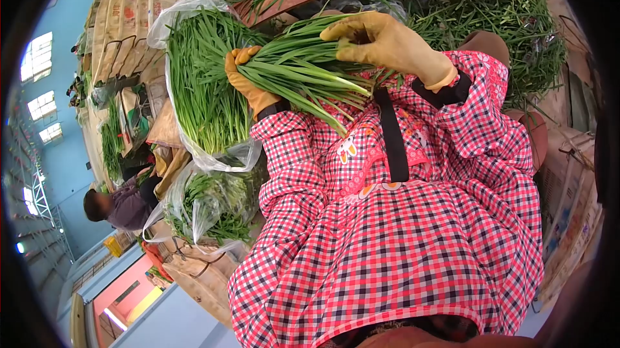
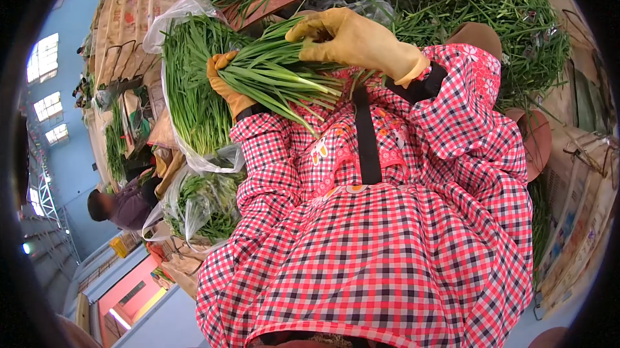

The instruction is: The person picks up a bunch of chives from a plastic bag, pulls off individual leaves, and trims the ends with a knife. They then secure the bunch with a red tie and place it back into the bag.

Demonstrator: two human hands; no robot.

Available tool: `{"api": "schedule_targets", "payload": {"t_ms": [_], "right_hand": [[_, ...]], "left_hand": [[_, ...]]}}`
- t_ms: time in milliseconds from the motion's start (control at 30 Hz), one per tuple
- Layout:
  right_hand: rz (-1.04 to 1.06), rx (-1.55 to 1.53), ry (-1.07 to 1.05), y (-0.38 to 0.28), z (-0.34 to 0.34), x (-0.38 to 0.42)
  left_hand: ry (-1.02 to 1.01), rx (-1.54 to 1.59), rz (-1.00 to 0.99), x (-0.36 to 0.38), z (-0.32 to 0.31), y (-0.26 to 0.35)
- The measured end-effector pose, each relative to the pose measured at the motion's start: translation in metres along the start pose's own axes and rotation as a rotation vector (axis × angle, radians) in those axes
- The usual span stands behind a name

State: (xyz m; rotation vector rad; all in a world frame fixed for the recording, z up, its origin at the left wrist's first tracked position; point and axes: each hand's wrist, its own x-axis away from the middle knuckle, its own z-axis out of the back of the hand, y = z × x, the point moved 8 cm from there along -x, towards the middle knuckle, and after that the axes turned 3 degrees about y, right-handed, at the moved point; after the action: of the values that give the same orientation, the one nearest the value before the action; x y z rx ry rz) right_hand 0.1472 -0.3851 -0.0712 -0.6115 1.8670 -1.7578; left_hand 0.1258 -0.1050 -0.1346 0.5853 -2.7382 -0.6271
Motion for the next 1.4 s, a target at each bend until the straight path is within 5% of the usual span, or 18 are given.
{"api": "schedule_targets", "payload": {"t_ms": [200,433,833,933,1400], "right_hand": [[0.397,0.328,-0.017,-0.015,-0.012,0.011],[0.596,0.870,0.151,-0.013,-0.025,0.008],[0.193,-0.100,0.059,0.000,-0.009,0.000],[0.193,0.101,0.101,-0.004,-0.005,-0.002],[0.099,0.077,0.126,0.004,-0.001,-0.013]], "left_hand": [[0.083,-0.136,-0.039,0.003,0.004,0.001],[0.096,-0.147,-0.041,0.010,-0.005,-0.002],[-0.137,0.152,0.095,0.003,-0.015,-0.002],[-0.072,-0.005,0.010,0.005,-0.016,0.001],[0.014,-0.050,-0.051,0.004,-0.005,0.000]]}}
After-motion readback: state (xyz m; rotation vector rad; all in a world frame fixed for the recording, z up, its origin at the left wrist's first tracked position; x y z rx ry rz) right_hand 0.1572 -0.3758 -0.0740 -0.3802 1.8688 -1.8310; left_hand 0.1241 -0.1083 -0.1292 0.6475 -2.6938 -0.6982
